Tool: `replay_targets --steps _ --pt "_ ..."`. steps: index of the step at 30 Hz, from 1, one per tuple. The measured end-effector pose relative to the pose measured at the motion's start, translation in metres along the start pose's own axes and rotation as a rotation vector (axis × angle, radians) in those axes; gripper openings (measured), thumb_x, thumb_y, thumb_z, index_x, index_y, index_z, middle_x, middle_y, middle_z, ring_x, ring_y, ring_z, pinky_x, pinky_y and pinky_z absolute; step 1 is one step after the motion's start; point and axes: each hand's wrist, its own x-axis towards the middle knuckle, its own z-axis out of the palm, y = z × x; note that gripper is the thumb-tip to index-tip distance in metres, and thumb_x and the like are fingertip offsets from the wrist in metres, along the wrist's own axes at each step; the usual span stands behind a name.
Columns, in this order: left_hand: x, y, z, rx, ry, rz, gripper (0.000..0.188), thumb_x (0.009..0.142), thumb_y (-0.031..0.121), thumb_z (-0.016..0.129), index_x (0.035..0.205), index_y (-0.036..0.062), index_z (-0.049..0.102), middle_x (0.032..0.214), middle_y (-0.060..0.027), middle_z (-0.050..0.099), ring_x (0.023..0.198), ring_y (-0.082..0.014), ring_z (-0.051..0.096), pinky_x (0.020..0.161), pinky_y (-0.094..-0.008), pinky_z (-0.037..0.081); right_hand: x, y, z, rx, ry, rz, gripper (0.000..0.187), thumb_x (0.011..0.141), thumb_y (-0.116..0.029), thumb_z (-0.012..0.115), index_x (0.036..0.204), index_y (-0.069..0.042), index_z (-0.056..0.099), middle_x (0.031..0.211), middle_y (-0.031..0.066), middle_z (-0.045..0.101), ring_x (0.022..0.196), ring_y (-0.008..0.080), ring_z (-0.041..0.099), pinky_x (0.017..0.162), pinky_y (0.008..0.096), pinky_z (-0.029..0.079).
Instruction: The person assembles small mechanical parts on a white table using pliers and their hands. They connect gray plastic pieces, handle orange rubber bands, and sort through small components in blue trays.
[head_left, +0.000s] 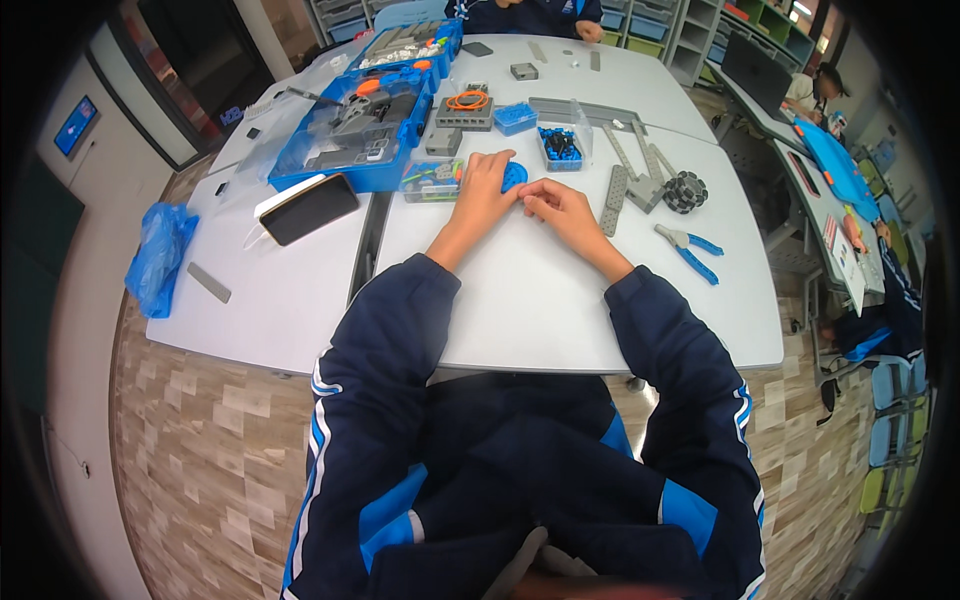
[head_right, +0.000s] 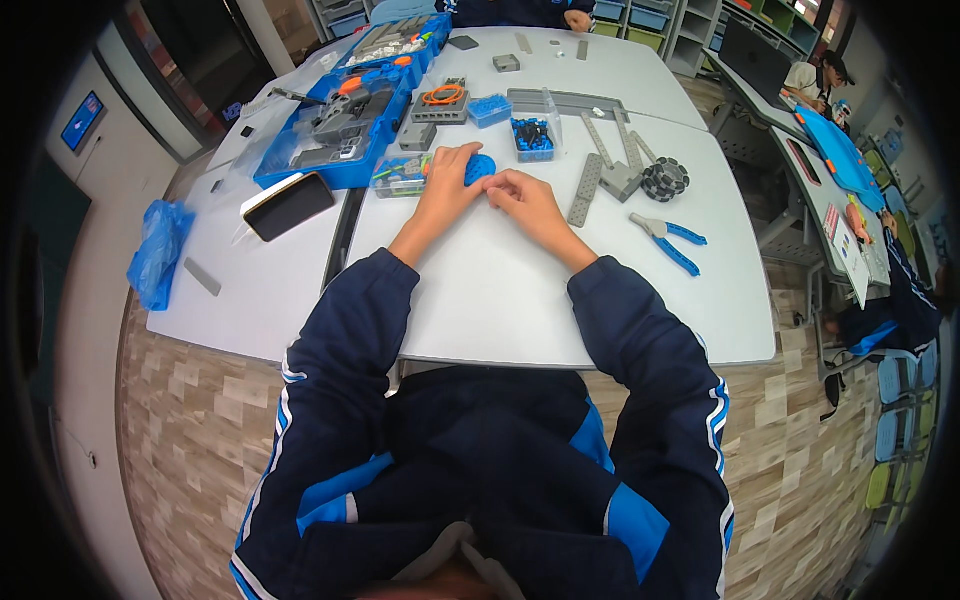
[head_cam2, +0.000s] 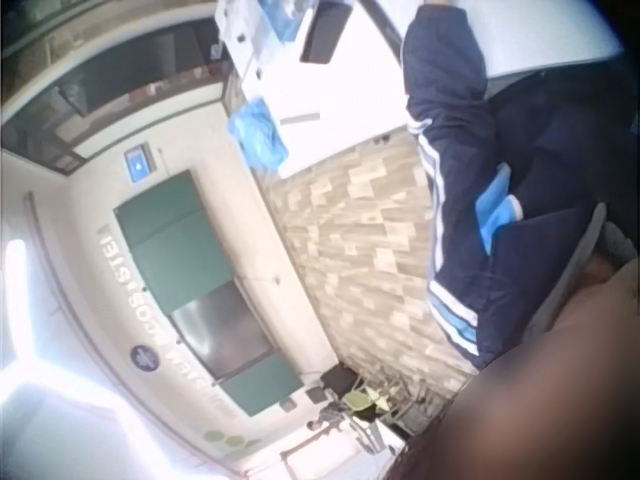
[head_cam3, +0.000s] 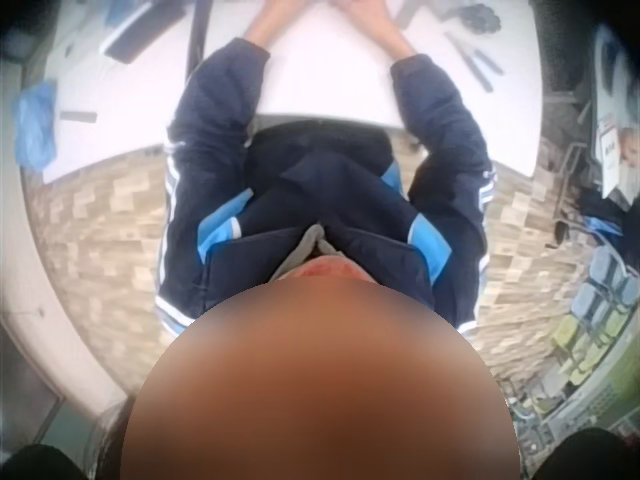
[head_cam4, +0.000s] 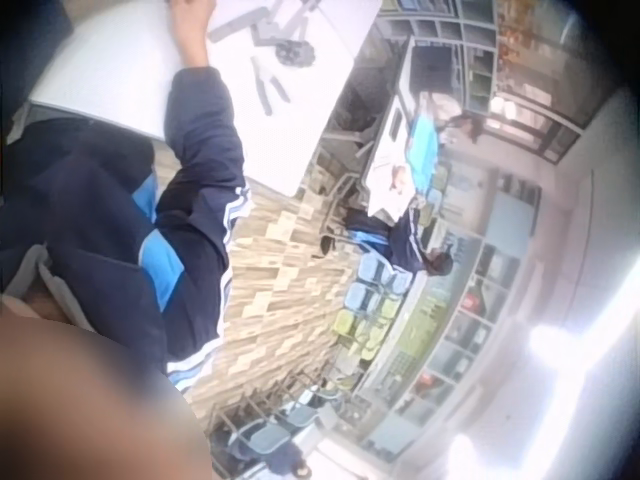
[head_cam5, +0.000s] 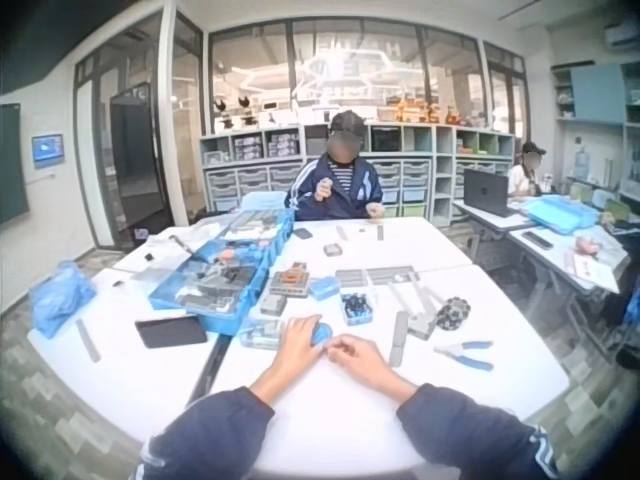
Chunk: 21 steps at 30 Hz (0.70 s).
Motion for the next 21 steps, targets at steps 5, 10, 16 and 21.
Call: replay_targets --steps 5,10,16,21 --pt "-0.003 0.003 -0.001 0.075 -0.107 -0.075 0.052 0.082 0.018 0.073 0.130 0.0026 0.057 0.124 -0.0153 0.063 0.117 -0.0338 0.051 0.099 -0.0439 0.043 -0.002 -0.001 0.000 -0.003 0.008 -0.015 0.020 0.094 -0.016 0.066 0.108 -0.002 0.070 0.092 0.0060 0.071 0.082 0.0109 0.067 0.076 0.0255 0.052" --pt "-0.007 -0.001 0.004 0.025 -0.072 0.019 0.047 0.085 0.012 0.067 0.129 0.0020 0.058 0.130 -0.0135 0.060 0.119 -0.0356 0.050 0.100 -0.0456 0.042 -0.004 -0.011 0.001 -0.072 -0.022 -0.010 0.019 0.097 -0.012 0.062 0.112 0.000 0.067 0.098 0.0030 0.069 0.086 0.0096 0.065 0.075 0.0240 0.051" --pt "-0.009 -0.006 0.009 0.153 -0.153 0.124 0.035 0.092 0.011 0.060 0.127 0.0099 0.062 0.131 -0.0113 0.058 0.121 -0.0335 0.049 0.100 -0.0427 0.042 -0.008 -0.038 0.002 -0.068 0.009 -0.128 0.017 0.098 -0.010 0.060 0.110 0.000 0.067 0.096 0.0044 0.068 0.082 0.0102 0.064 0.072 0.0245 0.051" --pt "-0.013 -0.002 0.011 0.123 -0.067 0.088 0.027 0.094 0.014 0.061 0.120 0.0077 0.064 0.123 -0.0124 0.058 0.119 -0.0330 0.050 0.099 -0.0438 0.042 0.008 -0.071 -0.033 0.104 0.192 -0.269 0.023 0.102 -0.020 0.058 0.104 0.001 0.068 0.097 0.0067 0.070 0.076 0.0113 0.066 0.061 0.0235 0.049"
